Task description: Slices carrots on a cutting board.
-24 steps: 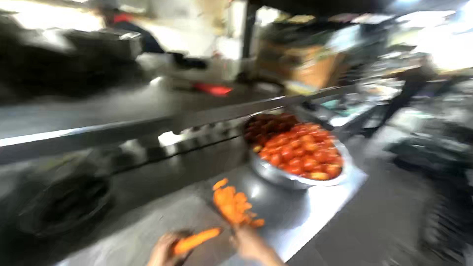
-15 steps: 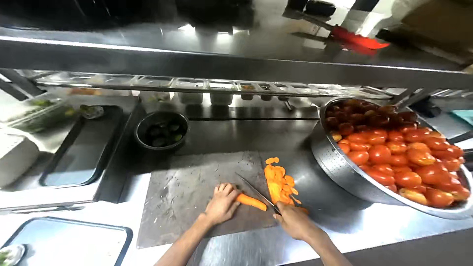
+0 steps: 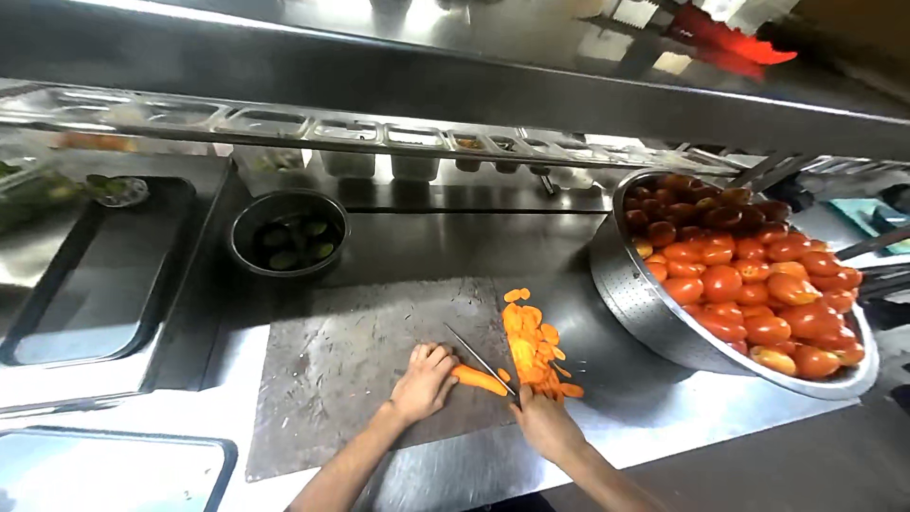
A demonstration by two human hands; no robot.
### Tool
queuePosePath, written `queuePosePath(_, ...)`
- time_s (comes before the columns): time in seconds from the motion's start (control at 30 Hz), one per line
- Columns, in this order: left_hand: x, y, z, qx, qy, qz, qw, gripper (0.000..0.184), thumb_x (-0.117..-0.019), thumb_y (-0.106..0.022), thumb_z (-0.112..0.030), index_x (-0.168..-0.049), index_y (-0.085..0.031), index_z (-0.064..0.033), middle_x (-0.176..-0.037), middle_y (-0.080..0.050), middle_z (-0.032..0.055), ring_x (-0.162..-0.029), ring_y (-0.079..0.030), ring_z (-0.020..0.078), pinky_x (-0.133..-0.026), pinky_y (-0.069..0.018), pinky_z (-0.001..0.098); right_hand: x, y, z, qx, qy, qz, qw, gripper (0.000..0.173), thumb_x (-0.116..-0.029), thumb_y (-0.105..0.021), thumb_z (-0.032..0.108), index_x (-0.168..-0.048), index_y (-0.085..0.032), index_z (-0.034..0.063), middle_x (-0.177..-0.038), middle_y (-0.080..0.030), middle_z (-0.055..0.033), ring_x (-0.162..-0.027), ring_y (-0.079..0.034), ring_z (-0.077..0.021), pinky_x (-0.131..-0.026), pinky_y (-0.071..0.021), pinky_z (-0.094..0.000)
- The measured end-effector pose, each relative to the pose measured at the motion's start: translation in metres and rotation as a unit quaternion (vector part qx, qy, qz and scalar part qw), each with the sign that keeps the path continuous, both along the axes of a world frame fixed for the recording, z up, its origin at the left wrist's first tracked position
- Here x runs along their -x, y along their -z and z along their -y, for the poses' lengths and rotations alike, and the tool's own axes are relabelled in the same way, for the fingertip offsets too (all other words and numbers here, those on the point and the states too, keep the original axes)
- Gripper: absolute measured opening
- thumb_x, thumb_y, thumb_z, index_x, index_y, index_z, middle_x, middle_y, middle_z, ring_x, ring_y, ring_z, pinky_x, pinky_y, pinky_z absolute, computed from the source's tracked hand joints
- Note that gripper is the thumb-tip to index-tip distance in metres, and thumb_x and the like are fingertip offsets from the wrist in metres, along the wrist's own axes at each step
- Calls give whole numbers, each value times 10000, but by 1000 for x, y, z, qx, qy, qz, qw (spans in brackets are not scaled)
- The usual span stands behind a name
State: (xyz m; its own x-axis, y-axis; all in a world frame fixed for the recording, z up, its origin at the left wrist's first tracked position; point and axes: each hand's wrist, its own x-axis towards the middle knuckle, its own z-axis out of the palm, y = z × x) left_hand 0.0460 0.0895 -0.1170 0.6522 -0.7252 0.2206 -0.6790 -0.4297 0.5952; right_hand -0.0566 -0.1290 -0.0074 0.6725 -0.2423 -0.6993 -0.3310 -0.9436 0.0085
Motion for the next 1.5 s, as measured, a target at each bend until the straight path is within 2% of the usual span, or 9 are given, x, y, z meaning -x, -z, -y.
queuePosePath(0.17, -1, -2, -1, 4, 5, 2, 1000, 317, -1023, -530, -317, -1142, -723, -96, -1255, -688, 110, -1266, -586, 353, -1101, -412, 562, -20, -65, 2, -16, -19, -79, 997, 454, -1097, -471, 335, -1356, -494, -37, -1250, -620, -275, -1206, -622, -424, -1004, -502, -568)
queuePosePath(0.33, -1, 0, 0, -8, 10, 6, 1000, 331, -1035, -502, -334, -1164, -709, -110, -1267, -677, 92, -1283, -569, 323, -1124, -392, 532, 0, 1, 1, 4, -2, -6, 1000, 475, -1111, -415, 365, -1360, -493, -32, -1166, -662, -268, -1150, -666, -419, -976, -531, -542)
queuePosePath(0.47, 0, -1, 0, -1, 8, 15, 1000, 317, -1028, -519, -326, -1151, -714, -108, -1244, -688, 94, -1262, -587, 326, -1107, -407, 541, -13, -56, 3, -22, -8, -70, 997, 461, -1099, -462, 337, -1354, -492, -47, -1233, -622, -275, -1204, -620, -420, -1015, -495, -556)
queuePosePath(0.6, 1, 0, 0, -7, 10, 5, 1000, 325, -1034, -505, -330, -1161, -709, -111, -1270, -676, 88, -1289, -566, 318, -1124, -392, 531, 2, -2, -3, -12, 18, -2, 1000, 481, -1105, -433, 355, -1384, -483, -34, -1177, -660, -266, -1153, -662, -411, -995, -520, -538)
queuePosePath(0.9, 0, -2, 0, -11, 15, -6, 1000, 325, -1035, -504, -327, -1173, -704, -111, -1269, -674, 85, -1292, -562, 316, -1137, -380, 520, -5, 2, -8, -20, 20, 5, 1000, 506, -1101, -443, 349, -1424, -450, -40, -1172, -664, -258, -1150, -664, -406, -993, -521, -535)
queuePosePath(1.07, -1, -3, 1, -14, 14, -12, 1000, 321, -1033, -508, -328, -1169, -703, -111, -1271, -673, 91, -1298, -556, 324, -1133, -379, 526, -11, -52, -6, -17, 13, -75, 997, 468, -1097, -464, 336, -1363, -486, -48, -1245, -621, -276, -1210, -620, -417, -1017, -497, -557)
queuePosePath(1.2, -1, -7, 1, -29, 22, -45, 998, 339, -1041, -504, -327, -1209, -691, -100, -1326, -650, 100, -1347, -520, 326, -1174, -333, 527, -6, -1, -11, -12, 25, 7, 1000, 497, -1100, -442, 343, -1419, -455, -37, -1179, -661, -262, -1150, -665, -410, -989, -524, -537)
queuePosePath(1.33, -1, -5, 3, -10, 15, -21, 1000, 321, -1034, -514, -327, -1167, -702, -103, -1279, -673, 101, -1298, -558, 335, -1136, -376, 532, -12, -52, -5, -23, 17, -74, 997, 471, -1097, -465, 339, -1360, -488, -51, -1245, -620, -277, -1216, -615, -419, -1022, -493, -558)
queuePosePath(1.5, -1, -3, 1, -19, 19, -16, 1000, 316, -1030, -512, -324, -1173, -698, -113, -1282, -667, 85, -1304, -551, 313, -1142, -367, 520, -6, -2, -14, -15, 36, 4, 999, 494, -1097, -448, 338, -1411, -459, -43, -1184, -660, -258, -1156, -663, -401, -996, -521, -533)
